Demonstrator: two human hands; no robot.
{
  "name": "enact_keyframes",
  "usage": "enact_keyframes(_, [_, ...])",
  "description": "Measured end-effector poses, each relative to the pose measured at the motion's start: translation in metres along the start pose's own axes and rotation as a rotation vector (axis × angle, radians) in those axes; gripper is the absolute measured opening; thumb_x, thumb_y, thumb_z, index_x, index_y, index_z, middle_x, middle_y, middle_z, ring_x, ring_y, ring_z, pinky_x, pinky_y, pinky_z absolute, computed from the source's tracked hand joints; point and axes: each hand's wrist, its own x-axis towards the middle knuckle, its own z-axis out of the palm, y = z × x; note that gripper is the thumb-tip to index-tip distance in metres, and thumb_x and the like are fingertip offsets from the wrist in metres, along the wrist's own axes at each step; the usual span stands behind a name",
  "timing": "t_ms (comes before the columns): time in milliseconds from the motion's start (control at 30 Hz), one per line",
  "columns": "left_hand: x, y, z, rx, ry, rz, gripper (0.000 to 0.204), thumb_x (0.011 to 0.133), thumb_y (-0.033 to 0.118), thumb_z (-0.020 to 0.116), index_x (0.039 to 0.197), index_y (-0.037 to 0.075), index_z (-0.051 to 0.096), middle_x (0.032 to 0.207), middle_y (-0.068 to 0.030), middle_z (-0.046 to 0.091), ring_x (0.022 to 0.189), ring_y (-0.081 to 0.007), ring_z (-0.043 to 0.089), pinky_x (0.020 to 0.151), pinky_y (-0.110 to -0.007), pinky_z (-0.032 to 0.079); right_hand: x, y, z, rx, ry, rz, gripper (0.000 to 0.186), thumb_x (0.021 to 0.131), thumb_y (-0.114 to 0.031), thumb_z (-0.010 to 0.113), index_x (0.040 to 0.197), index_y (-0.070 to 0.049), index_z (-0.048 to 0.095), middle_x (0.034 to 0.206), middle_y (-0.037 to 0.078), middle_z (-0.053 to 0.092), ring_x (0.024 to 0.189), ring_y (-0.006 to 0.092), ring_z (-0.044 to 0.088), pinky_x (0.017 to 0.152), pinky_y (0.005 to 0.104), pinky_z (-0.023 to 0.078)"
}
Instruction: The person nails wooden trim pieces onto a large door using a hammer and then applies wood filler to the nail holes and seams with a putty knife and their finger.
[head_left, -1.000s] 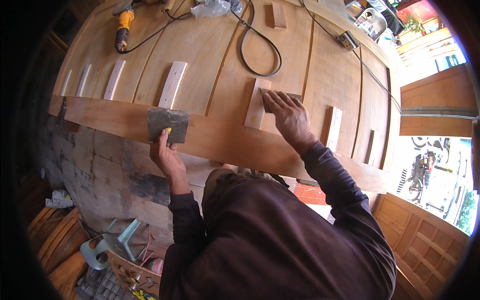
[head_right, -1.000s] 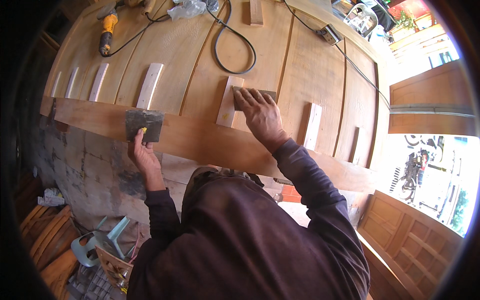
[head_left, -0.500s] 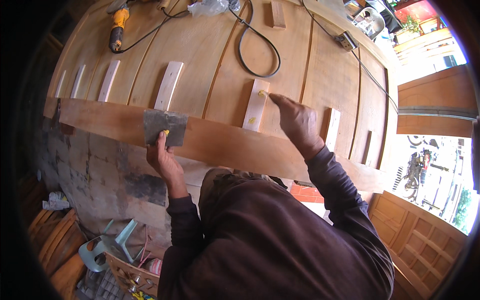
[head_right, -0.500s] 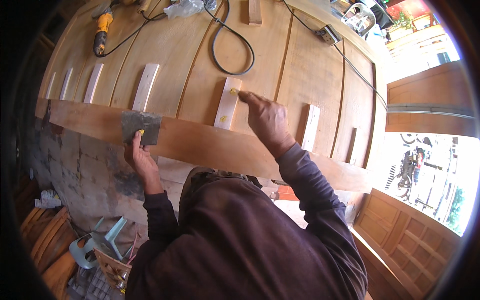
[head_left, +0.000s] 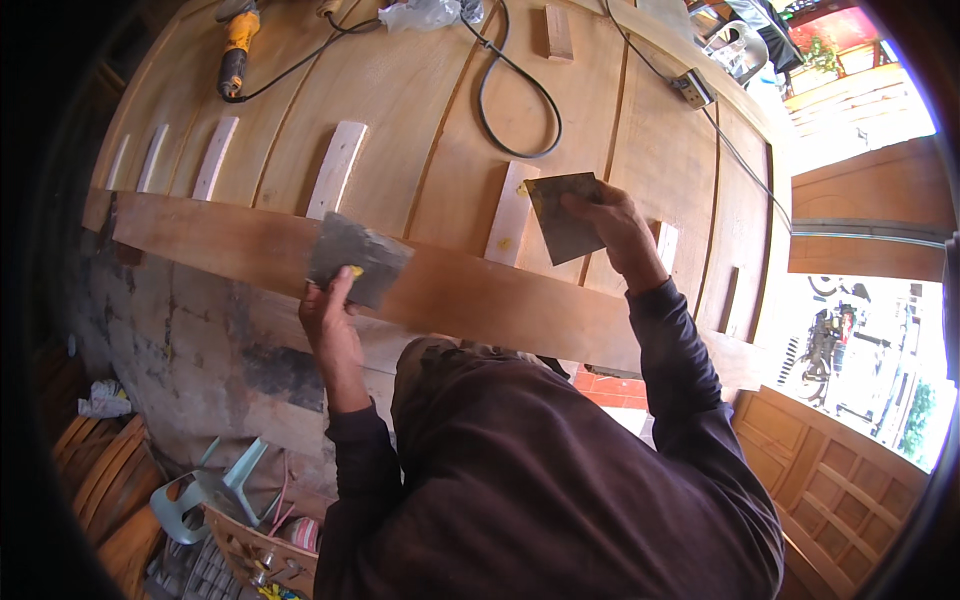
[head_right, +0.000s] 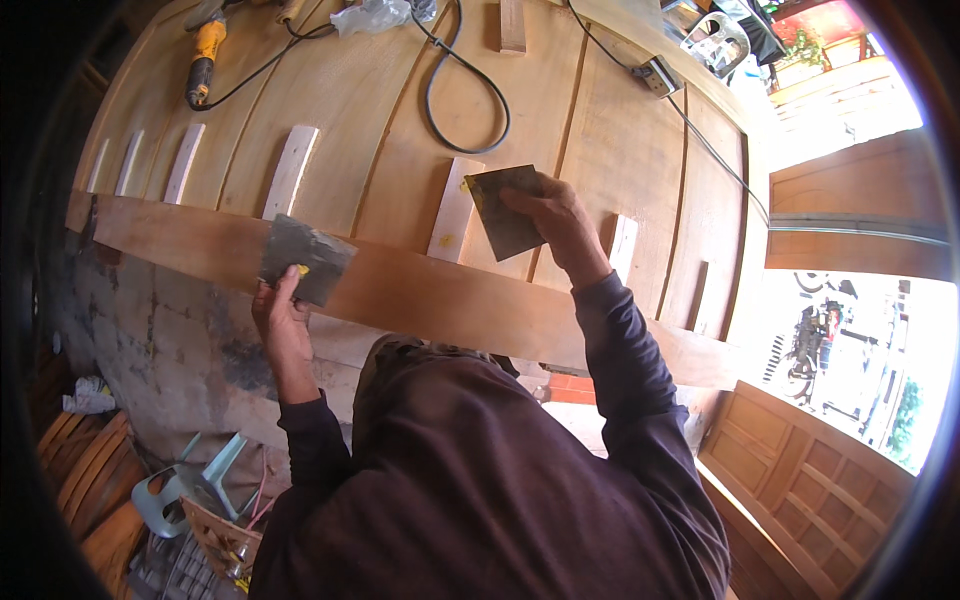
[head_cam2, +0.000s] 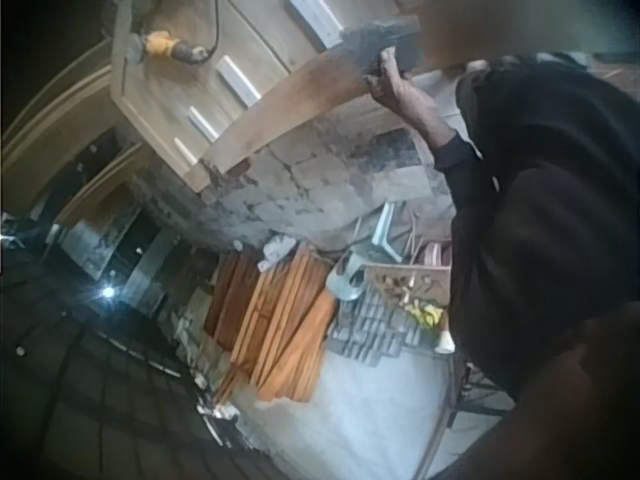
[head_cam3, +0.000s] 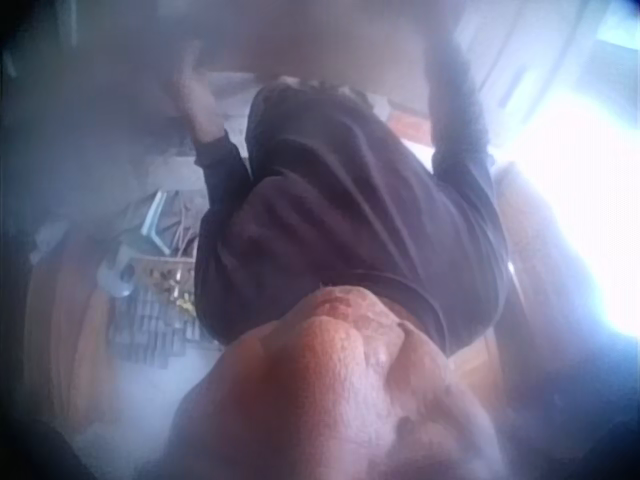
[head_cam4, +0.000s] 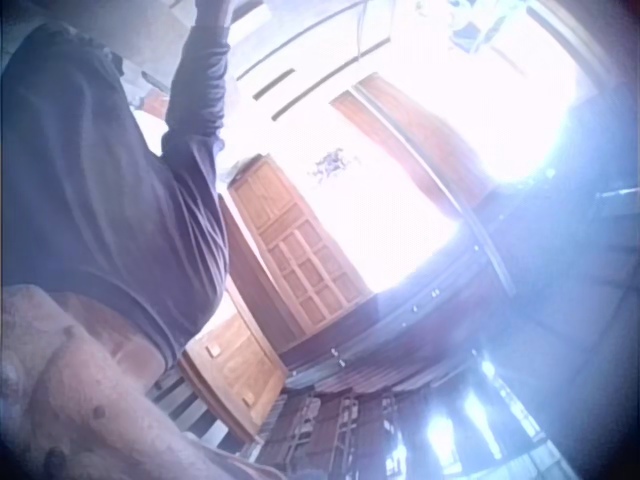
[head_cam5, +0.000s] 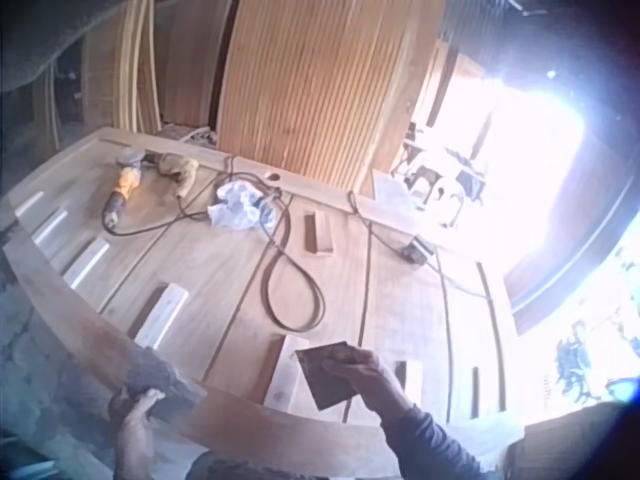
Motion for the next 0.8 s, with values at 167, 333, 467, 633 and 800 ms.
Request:
enact_keyframes(167, [-0.025,-0.019,0.043,0.026,-0.19,-0.108,0.019,0.097,0.019,0.078,0.113,0.009,0.073,0.103,0.001,0.074,0.085,-0.0056,0.066,0.068,-0.022,0.045,-0.026,0.003,0.012,-0.065,-0.08,-0.307,0.026,0.101,-0.014,0.072,0.125,-0.006,0.076,0.108,0.005,0.081,0.093,0.0175,0.078,0.084,0.0299,0.061])
enact_keyframes(333, [-0.028,-0.031,0.078,-0.269,-0.336,-0.235,0.017,0.106,0.015,0.071,0.119,0.005,0.068,0.113,-0.0045,0.074,0.1,-0.0124,0.074,0.084,-0.029,0.064,-0.058,-0.025,0.041,-0.732,-0.153,-0.673,0.028,0.098,-0.006,0.069,0.121,-0.017,0.08,0.113,0.006,0.081,0.097,0.028,0.078,0.085,0.035,0.064])
enact_keyframes(467, [-0.033,-0.034,0.086,-0.23,-0.423,-0.23,0.018,0.105,0.016,0.073,0.119,0.005,0.069,0.108,-0.004,0.076,0.094,-0.0116,0.075,0.082,-0.027,0.065,-0.061,-0.029,0.045,-0.799,-0.152,-0.969,0.035,0.088,-0.003,0.069,0.119,-0.016,0.08,0.113,0.004,0.081,0.102,0.0228,0.078,0.089,0.0351,0.064])
enact_keyframes(633, [-0.04,-0.031,0.091,-0.151,-0.471,-0.241,0.016,0.103,0.016,0.075,0.116,0.006,0.071,0.107,-0.0032,0.077,0.091,-0.0094,0.075,0.077,-0.025,0.064,-0.063,-0.034,0.042,-0.932,-0.171,-1.171,0.031,0.085,-0.017,0.08,0.116,-0.013,0.081,0.112,0.005,0.08,0.104,0.0249,0.077,0.088,0.0365,0.064])
enact_keyframes(800, [-0.05,-0.03,0.097,-0.158,-0.458,-0.222,0.014,0.103,0.015,0.075,0.11,0.003,0.074,0.099,-0.0046,0.078,0.082,-0.0094,0.074,0.07,-0.026,0.063,-0.068,-0.036,0.045,-0.931,-0.174,-1.173,0.031,0.084,-0.017,0.081,0.115,-0.012,0.081,0.11,0.004,0.079,0.102,0.0243,0.076,0.087,0.0361,0.063])
